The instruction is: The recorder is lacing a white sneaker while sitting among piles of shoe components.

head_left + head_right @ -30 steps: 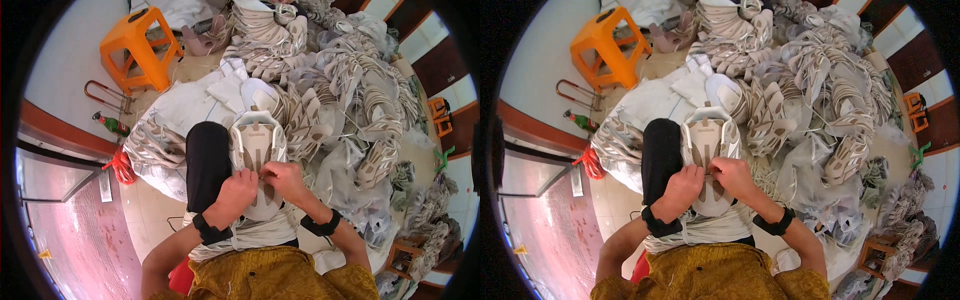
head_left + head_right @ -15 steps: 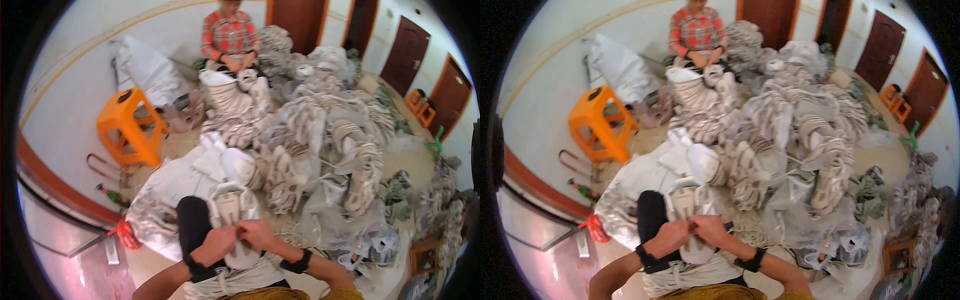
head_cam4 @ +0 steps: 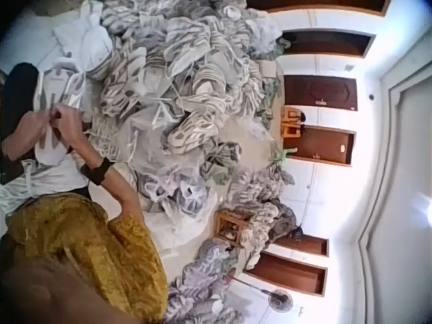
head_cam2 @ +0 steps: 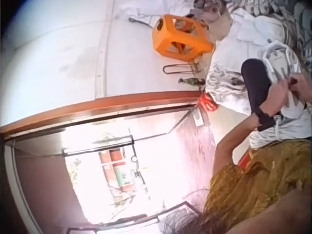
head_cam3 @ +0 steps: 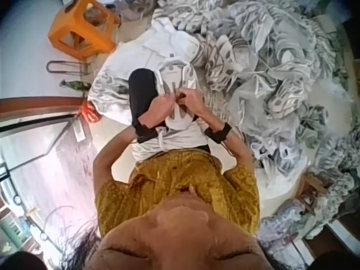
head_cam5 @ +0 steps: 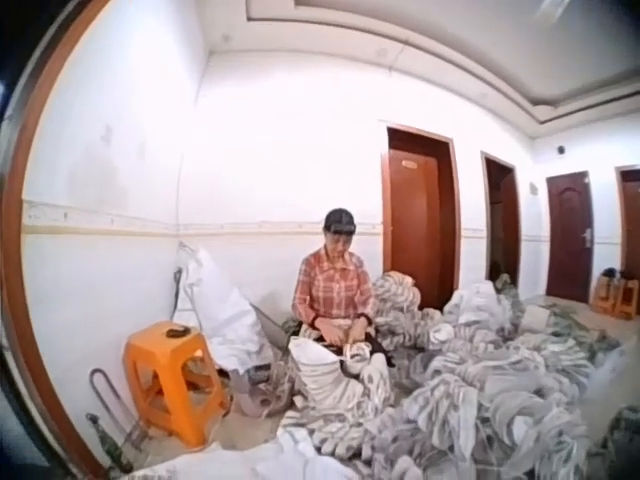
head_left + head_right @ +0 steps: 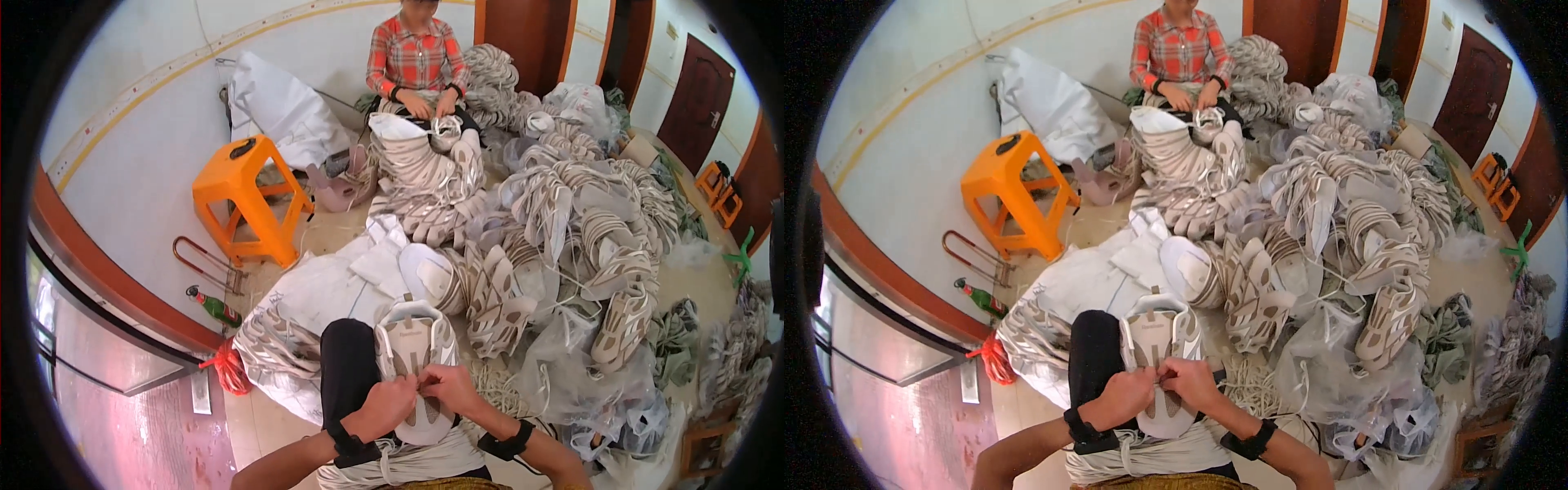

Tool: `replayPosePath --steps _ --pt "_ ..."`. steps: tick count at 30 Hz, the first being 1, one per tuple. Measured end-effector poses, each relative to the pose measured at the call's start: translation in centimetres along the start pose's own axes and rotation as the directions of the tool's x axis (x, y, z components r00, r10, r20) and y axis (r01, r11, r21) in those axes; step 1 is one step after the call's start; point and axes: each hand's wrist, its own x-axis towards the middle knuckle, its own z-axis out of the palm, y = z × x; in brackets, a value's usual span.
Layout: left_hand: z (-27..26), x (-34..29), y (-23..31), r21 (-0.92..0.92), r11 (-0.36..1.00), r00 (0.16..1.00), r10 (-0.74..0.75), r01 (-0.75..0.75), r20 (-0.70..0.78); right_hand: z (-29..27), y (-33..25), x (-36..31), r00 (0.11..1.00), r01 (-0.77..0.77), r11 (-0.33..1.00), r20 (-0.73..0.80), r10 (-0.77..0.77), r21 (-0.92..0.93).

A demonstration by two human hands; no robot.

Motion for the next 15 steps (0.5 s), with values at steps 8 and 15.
replayPosePath --steps 8,15 --pt "-0.2 -0.2 -1.1 -0.353 0.927 0.991 -0.133 0.124 0.001 0.2 0.2 0.1 0.999 -0.035 0.997 0.02 0.034 0.07" --pt "-7.4 -4.7 -1.5 -0.595 0.722 0.91 -0.412 0.353 0.039 -0.1 -2.3 -0.3 0.998 0.048 0.999 0.041 -0.049 0.023"
